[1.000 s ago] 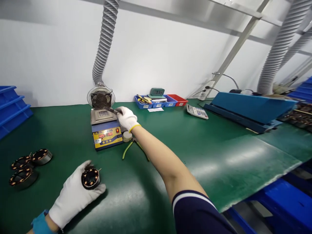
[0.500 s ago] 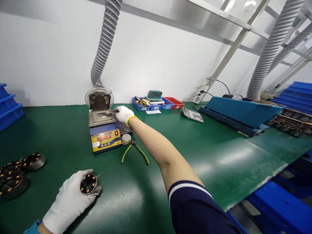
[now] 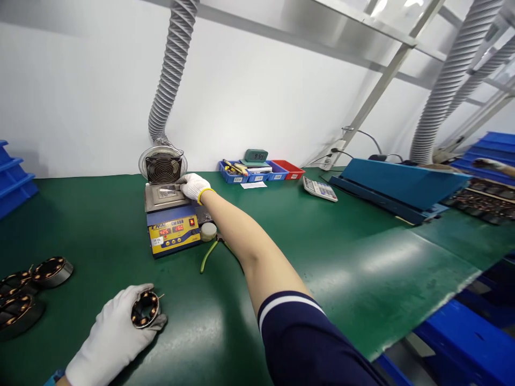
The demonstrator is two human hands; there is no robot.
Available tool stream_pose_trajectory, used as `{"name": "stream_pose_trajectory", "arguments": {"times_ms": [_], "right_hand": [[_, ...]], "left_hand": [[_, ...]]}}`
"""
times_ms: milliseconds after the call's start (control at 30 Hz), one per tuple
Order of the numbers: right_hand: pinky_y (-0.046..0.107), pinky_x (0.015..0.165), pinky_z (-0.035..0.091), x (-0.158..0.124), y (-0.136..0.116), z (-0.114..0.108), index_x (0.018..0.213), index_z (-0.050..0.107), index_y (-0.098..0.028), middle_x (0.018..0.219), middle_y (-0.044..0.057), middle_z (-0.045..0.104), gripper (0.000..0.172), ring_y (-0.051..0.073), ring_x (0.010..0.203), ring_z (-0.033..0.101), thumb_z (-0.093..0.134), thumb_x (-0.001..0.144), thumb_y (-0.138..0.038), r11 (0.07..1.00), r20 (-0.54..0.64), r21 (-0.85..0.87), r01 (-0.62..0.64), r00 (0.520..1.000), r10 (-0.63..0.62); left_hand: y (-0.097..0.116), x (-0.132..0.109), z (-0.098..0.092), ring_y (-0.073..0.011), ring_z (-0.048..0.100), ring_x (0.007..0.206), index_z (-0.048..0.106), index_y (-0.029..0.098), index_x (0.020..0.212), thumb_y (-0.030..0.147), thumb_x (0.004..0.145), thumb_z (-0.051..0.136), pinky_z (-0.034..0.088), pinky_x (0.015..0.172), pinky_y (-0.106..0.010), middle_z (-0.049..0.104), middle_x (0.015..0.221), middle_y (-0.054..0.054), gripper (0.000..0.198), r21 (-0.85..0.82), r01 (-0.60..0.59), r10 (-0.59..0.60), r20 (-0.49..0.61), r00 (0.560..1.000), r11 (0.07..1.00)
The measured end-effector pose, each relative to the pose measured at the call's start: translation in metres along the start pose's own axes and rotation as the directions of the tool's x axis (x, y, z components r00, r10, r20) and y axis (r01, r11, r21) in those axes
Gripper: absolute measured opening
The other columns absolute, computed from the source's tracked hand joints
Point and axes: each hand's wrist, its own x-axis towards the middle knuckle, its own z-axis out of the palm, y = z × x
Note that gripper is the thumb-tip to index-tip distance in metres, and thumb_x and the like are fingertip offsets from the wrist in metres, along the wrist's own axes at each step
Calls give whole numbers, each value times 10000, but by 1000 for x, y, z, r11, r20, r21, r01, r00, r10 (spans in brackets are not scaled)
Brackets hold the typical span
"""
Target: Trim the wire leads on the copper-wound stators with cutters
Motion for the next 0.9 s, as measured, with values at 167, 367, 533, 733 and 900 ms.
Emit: {"name": "stream_pose_trajectory", "arguments": {"times_ms": [167,367,533,733,900], "right_hand": [[194,880,522,-8,15,-4,1236,747,-270,1040,-26,784,366,131,932,705,632,890,-248,999,25,4,33,999,-33],[199,860,539,-7,19,-2,1267,729,-261,991,-24,786,384,124,858,713,581,913,-254,999,-4,34,8,1000,-8],[203,888,533,-1,8,2,1262,735,-255,1041,-7,782,377,135,902,714,615,906,-287,999,-29,44,1,1000,1],[203,901,526,-8,15,0,1262,735,-284,1084,-24,780,384,135,952,705,621,898,-238,998,-1,5,61,998,-61],[194,915,517,-18,23,-10,1267,728,-285,1165,-32,765,377,133,1046,698,590,919,-235,997,-15,-40,62,998,-63]], "left_hand": [[0,0,2,-298,694,1016,698,209,1146,380,736,614,556,901,-421,729,1102,-92,453,-11,0,0,4,1000,1000],[-1,0,3,-309,691,1008,702,214,1145,418,729,594,556,892,-441,730,1097,-91,476,-27,3,-3,1,1000,1000],[-2,0,1,-310,698,991,710,209,1139,420,714,586,564,875,-431,740,1089,-95,490,-23,-4,4,-9,1000,1000],[-5,0,3,-307,701,985,710,201,1136,427,730,579,564,875,-439,740,1087,-96,483,-34,-35,34,-31,999,999],[-4,-1,3,-310,700,991,703,204,1145,415,737,591,564,872,-437,736,1091,-95,473,-19,-22,22,-18,1000,1000]]}}
